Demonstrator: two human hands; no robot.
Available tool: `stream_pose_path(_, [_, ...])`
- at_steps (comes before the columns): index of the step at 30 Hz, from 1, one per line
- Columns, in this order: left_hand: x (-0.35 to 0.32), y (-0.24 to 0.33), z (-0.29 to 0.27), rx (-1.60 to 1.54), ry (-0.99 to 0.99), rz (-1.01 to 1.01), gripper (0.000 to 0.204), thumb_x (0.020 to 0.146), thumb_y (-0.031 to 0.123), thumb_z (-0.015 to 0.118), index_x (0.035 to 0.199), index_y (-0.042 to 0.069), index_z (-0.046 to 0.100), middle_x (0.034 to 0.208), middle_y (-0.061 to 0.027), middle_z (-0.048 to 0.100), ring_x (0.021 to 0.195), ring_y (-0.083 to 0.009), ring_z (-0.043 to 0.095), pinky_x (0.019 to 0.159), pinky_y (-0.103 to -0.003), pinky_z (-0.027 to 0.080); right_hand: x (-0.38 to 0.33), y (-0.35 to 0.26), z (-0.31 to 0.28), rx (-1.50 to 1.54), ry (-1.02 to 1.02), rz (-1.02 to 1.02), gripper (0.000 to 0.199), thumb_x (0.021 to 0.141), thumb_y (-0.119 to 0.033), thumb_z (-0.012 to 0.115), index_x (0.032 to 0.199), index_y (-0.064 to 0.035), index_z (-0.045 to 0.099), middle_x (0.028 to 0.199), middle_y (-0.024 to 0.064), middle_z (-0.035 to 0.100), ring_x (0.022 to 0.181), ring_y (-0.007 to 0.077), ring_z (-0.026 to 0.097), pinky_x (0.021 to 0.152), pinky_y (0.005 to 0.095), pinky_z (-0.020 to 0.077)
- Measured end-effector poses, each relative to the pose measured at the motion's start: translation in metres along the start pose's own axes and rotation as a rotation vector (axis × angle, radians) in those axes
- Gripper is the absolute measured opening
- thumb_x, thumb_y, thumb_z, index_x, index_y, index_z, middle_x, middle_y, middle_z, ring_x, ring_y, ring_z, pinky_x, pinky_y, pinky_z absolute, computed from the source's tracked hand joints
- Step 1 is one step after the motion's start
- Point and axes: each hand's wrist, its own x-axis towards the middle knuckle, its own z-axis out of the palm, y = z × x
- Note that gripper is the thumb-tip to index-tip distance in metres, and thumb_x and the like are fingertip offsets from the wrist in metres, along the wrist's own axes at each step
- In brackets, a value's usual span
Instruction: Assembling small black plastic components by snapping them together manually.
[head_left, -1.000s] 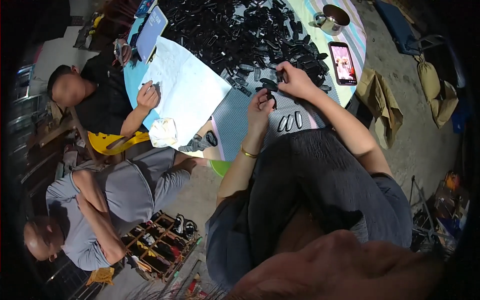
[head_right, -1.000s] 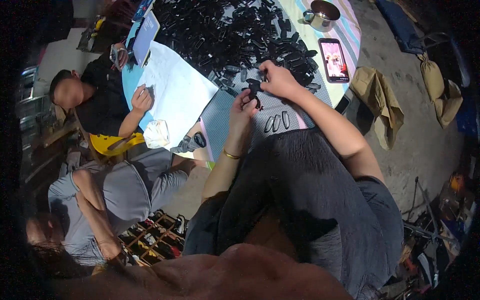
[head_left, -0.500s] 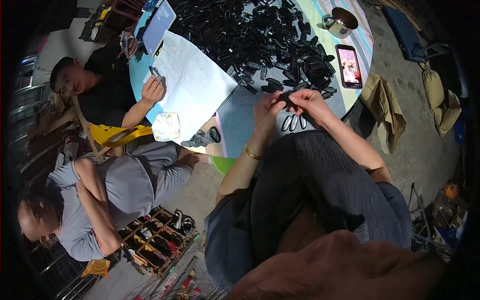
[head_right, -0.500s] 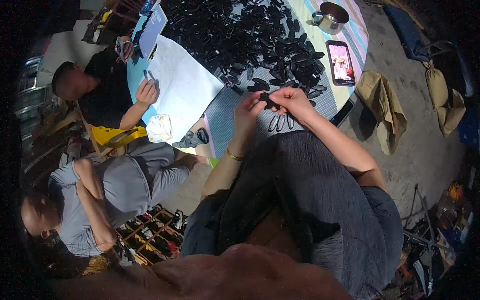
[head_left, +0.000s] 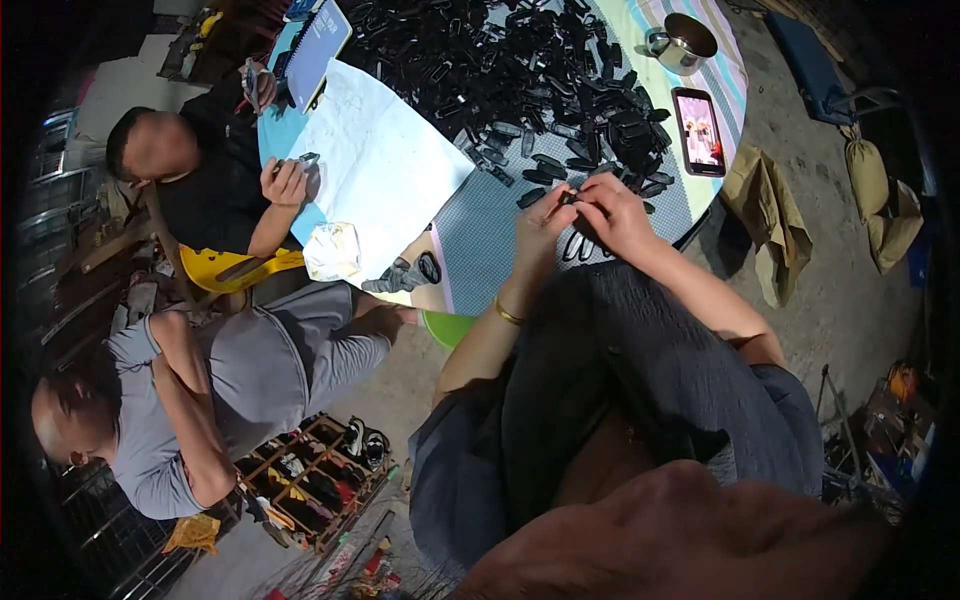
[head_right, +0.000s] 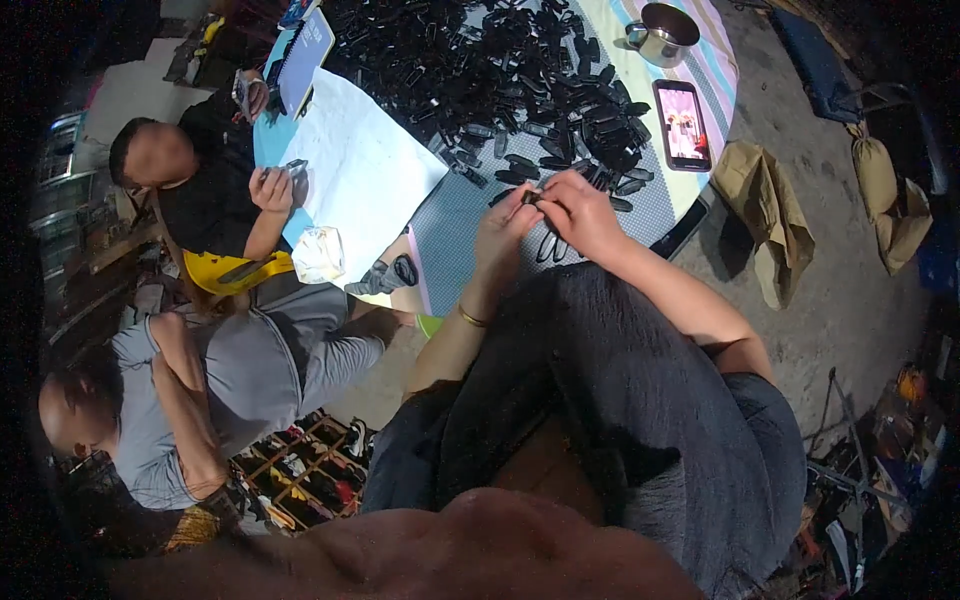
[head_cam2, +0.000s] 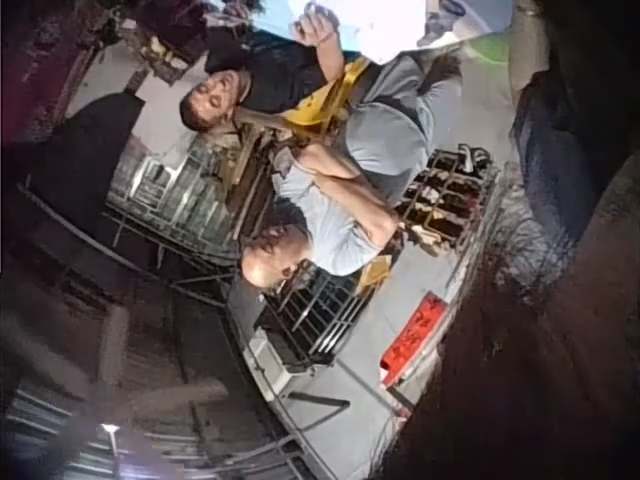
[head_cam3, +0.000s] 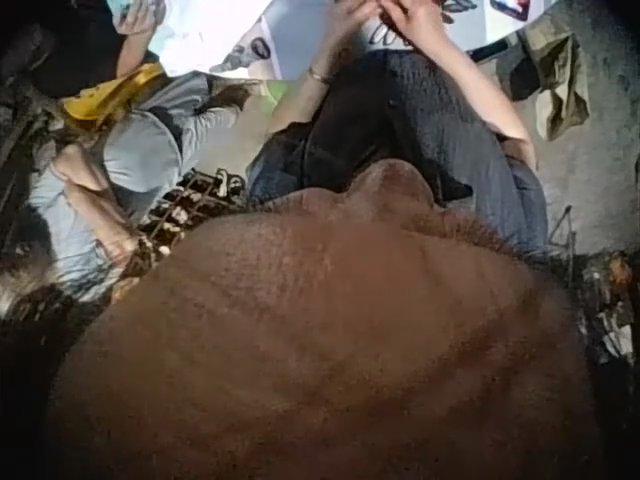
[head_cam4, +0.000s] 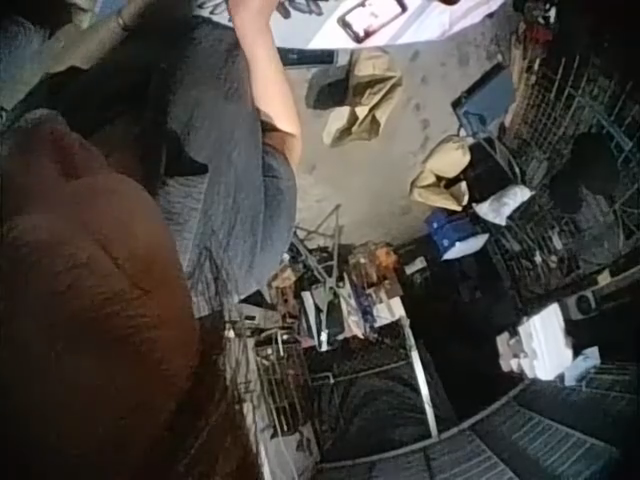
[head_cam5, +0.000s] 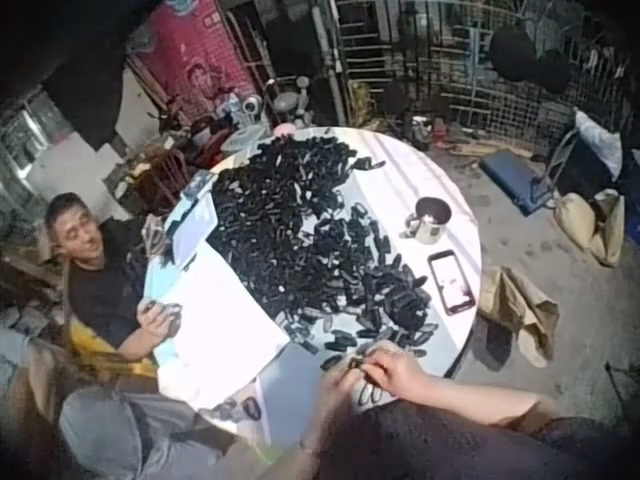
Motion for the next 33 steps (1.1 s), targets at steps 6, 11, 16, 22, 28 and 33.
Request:
stream_pose_path(6, [-0.004,0.009,-0.007,0.006,-0.058,-0.083,0.027,0.083,0.007,0.058,0.108,-0.004,0.058,0.099,-0.0068,0.062,0.091,-0.0144,0.057,0.083,-0.027,0.044,-0.014,0.004,-0.001,0.246,-0.215,0.395,0.025,0.078,-0.018,0.065,0.093,0.0006,0.058,0.08,0.0125,0.058,0.063,0.0246,0.059,0.054,0.03,0.0453])
stream_pose_path(11, [-0.009,-0.001,-0.022,0.123,-0.145,-0.005,0.024,0.083,0.008,0.058,0.104,-0.004,0.06,0.098,-0.0083,0.062,0.09,-0.0152,0.057,0.084,-0.026,0.042,-0.02,0.0,-0.001,0.251,-0.442,0.398,0.023,0.079,-0.021,0.065,0.087,-0.0002,0.062,0.06,0.0119,0.055,0.054,0.0227,0.055,0.051,0.0316,0.0423])
stream_pose_path(16, [-0.009,0.0,-0.027,0.088,-0.084,-0.042,0.02,0.083,0.003,0.055,0.101,-0.003,0.062,0.095,-0.0069,0.064,0.086,-0.0123,0.058,0.08,-0.025,0.045,-0.016,0.0,0.002,0.168,-0.382,0.315,0.027,0.078,-0.027,0.065,0.085,-0.0011,0.062,0.064,0.0152,0.057,0.057,0.0305,0.057,0.052,0.0363,0.0424])
stream_pose_path(22, [-0.003,-0.014,-0.046,0.502,-0.074,-0.064,0.021,0.08,0.01,0.061,0.098,-0.001,0.063,0.084,-0.0086,0.066,0.076,-0.0146,0.061,0.07,-0.026,0.048,0.031,0.025,0.007,-0.22,-0.499,0.148,0.025,0.075,-0.023,0.064,0.091,-0.0041,0.061,0.077,0.0158,0.06,0.072,0.0336,0.058,0.064,0.0386,0.0472])
stream_pose_path(28, [0.007,-0.032,-0.048,0.996,-0.269,0.328,0.023,0.08,0.015,0.063,0.095,-0.001,0.061,0.084,-0.0121,0.065,0.076,-0.0145,0.062,0.069,-0.028,0.048,0.061,0.063,0.049,-0.562,-0.489,-0.123,0.038,0.07,-0.008,0.055,0.108,-0.0069,0.053,0.088,0.0157,0.058,0.085,0.0286,0.059,0.07,0.0382,0.0491])
stream_pose_path(33, [0.023,-0.029,-0.046,0.881,-0.024,0.28,0.026,0.084,0.018,0.059,0.1,-0.003,0.059,0.089,-0.014,0.065,0.076,-0.0154,0.062,0.068,-0.028,0.05,0.063,0.065,0.052,-0.58,-0.545,-0.008,0.03,0.068,-0.009,0.056,0.096,0.0007,0.055,0.083,0.0189,0.061,0.078,0.0315,0.061,0.069,0.039,0.0495])
